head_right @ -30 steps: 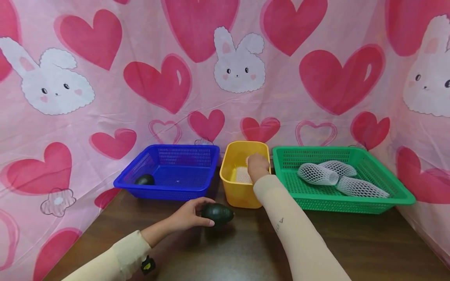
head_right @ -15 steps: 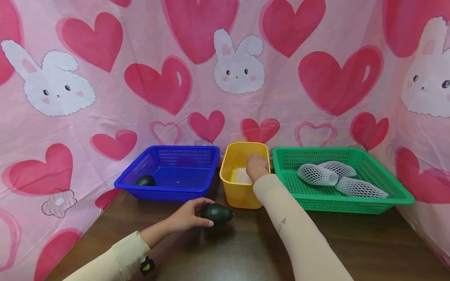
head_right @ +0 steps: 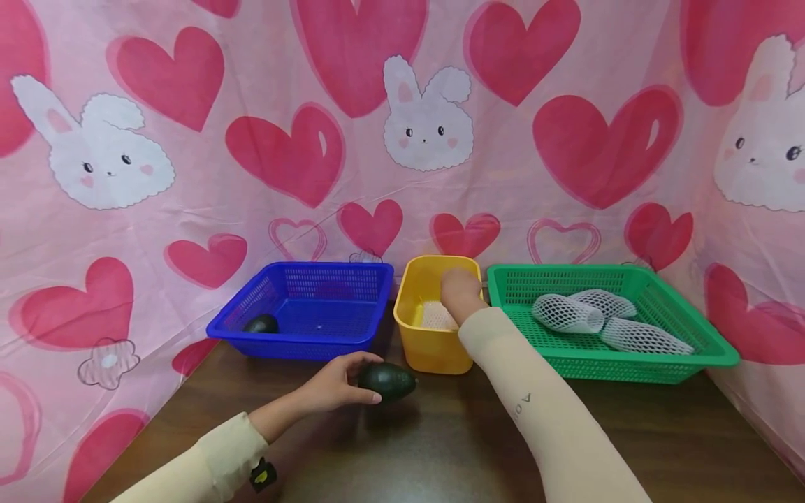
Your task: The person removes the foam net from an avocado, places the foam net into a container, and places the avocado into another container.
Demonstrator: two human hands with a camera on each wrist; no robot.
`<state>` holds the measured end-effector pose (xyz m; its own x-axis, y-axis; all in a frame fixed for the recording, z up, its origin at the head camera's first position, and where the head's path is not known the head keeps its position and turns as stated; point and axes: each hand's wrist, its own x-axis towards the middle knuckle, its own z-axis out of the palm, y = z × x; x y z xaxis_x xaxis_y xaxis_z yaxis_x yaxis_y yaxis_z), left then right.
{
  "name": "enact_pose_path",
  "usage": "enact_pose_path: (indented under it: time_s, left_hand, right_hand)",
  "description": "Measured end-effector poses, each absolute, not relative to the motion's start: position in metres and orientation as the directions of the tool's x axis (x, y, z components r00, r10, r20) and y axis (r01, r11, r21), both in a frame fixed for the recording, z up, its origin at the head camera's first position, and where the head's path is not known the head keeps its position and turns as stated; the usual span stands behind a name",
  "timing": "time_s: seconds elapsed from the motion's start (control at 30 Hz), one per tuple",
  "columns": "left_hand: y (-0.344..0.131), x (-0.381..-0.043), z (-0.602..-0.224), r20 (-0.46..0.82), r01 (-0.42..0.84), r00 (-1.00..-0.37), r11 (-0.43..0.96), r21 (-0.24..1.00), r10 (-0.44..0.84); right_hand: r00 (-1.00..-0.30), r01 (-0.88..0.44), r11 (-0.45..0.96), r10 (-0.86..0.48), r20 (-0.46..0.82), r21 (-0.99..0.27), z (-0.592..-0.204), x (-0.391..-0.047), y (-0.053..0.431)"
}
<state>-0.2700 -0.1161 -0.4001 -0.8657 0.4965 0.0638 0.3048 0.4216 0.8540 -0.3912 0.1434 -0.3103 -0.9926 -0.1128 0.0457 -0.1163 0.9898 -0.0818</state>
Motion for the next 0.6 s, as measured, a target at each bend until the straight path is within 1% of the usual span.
enact_pose_path:
  time_s: [0.1,0.27,0.6]
  left_hand:
    - [-0.118,-0.269,-0.398,0.063,0.302,-0.870,0.428,0.852,0.490]
    - [-0.120,-0.268,-0.393,0.071,0.311,-0.870,0.433,0.846,0.488]
    - [-0.127,-0.264,-0.380,0.113,0.343,-0.875,0.438,0.831,0.470]
  right_hand:
    - [-0.987,-0.149,0.986,-0.143,0.075,-0.077,-0.304,-0.388,0.145]
    - [-0.976,-0.204,0.970,-0.191,0.108,-0.131,-0.294,-0.378,0.149]
    - [-0.957,-0.265,0.940,-0.229,0.181,-0.213,-0.275,-0.357,0.157]
